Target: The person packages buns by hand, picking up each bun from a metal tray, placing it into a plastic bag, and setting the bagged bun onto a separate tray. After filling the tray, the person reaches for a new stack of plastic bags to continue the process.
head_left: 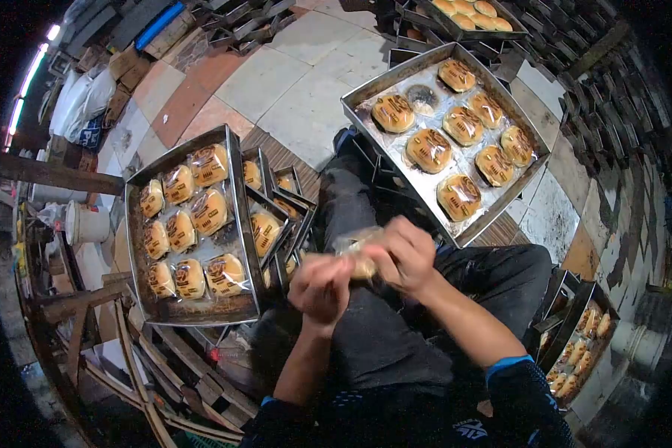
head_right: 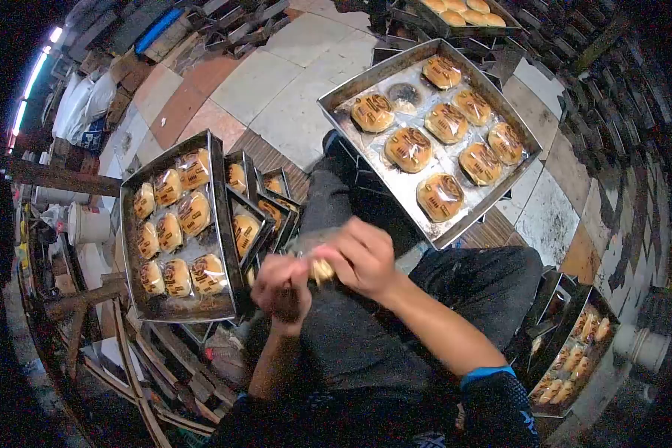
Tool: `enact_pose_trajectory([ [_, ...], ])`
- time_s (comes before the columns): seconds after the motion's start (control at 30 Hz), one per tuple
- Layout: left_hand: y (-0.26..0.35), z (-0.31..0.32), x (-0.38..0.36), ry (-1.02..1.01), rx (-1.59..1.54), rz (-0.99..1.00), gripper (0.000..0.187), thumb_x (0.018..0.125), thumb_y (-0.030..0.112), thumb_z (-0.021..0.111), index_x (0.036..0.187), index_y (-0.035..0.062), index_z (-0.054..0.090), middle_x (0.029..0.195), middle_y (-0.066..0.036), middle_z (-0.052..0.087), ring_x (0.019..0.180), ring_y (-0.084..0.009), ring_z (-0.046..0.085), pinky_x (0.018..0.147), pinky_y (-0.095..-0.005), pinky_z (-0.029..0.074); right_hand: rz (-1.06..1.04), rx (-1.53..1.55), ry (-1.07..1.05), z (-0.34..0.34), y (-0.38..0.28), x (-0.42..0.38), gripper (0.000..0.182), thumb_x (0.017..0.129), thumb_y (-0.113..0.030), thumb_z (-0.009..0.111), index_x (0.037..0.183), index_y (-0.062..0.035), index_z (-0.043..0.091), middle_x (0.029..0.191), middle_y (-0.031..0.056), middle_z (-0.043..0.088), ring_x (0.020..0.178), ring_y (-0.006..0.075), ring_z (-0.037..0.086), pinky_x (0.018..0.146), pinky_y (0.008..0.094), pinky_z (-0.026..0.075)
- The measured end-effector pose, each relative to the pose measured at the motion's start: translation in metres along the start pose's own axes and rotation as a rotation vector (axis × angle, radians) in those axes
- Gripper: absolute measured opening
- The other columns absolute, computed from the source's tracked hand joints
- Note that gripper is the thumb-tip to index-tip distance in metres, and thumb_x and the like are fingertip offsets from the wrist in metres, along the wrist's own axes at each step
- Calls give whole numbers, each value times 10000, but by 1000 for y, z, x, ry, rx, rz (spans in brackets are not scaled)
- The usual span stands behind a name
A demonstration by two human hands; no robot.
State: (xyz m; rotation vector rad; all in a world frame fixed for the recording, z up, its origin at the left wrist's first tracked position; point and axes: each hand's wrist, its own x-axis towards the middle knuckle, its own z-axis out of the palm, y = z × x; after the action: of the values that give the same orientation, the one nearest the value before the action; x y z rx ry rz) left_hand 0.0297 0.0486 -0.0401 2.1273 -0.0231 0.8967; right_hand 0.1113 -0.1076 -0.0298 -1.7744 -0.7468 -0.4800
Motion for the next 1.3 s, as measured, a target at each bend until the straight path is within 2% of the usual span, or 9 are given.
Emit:
enact_pose_trajectory([
  [0.27,27,-56,-44,-115,-290,-884,121,917,91,657,872,-17,690,711,-42,626,592,-54,529,504,-209,395,787,-70,184,2,-31,-100,386,951,-158,593,636,17,453,558,74,413,491,140,373,471,342,303],
  [0.37,33,-59,-86,-109,-61,-537,151,905,102,677,878,-47,687,733,-73,656,598,-69,561,512,-225,430,1144,14,-170,-11,-38,-143,358,949,-177,585,663,36,557,531,96,464,484,166,414,492,353,350],
  [0.57,49,-67,-22,-1,-38,-754,171,886,131,708,807,-20,688,657,-9,634,558,-60,545,506,-223,422,375,-7,-255,-57,-50,-31,107,801,-112,739,878,-38,732,848,131,713,749,220,679,711,344,500],
  [0.7,-2,-48,18,-202,-246,-841,189,909,157,659,894,-27,696,698,28,604,636,-44,505,531,-208,372,345,4,-651,-13,-33,-10,633,706,-191,809,1275,-39,576,1203,180,640,1108,315,619,1017,405,430],
  [0.77,-3,-33,37,-92,-12,-405,242,946,211,595,965,-15,679,682,45,569,602,-55,494,515,-209,365,600,145,-773,-23,-15,16,646,736,-273,810,1274,-13,563,1190,191,646,1084,303,635,1001,380,451],
  [0.8,-1,-40,40,-41,-310,-973,300,968,269,543,1021,-8,648,714,36,555,583,-61,477,505,-208,365,658,152,-672,-27,3,20,656,732,-331,804,1249,4,576,1143,194,663,1039,320,651,970,388,467],
  [0.97,-20,-2,21,-66,-500,-797,213,939,246,607,963,36,622,821,9,550,646,-55,467,554,-220,390,1043,348,-121,-74,105,63,637,788,-531,746,1181,-78,531,868,59,646,794,163,611,737,347,494],
  [1.13,37,113,1,-382,-779,-1259,774,788,209,788,1396,23,347,1185,-177,569,1084,-235,563,977,-376,434,363,-657,271,-145,160,90,385,937,-269,578,1158,43,619,973,211,634,877,348,623,810,399,496],
  [1.3,19,254,-72,-463,-761,-1251,902,733,121,766,1452,3,235,1375,-178,451,1241,-268,470,1060,-340,366,363,-666,181,-161,85,-25,271,848,-54,665,1106,26,638,936,110,632,807,187,606,668,286,478],
])
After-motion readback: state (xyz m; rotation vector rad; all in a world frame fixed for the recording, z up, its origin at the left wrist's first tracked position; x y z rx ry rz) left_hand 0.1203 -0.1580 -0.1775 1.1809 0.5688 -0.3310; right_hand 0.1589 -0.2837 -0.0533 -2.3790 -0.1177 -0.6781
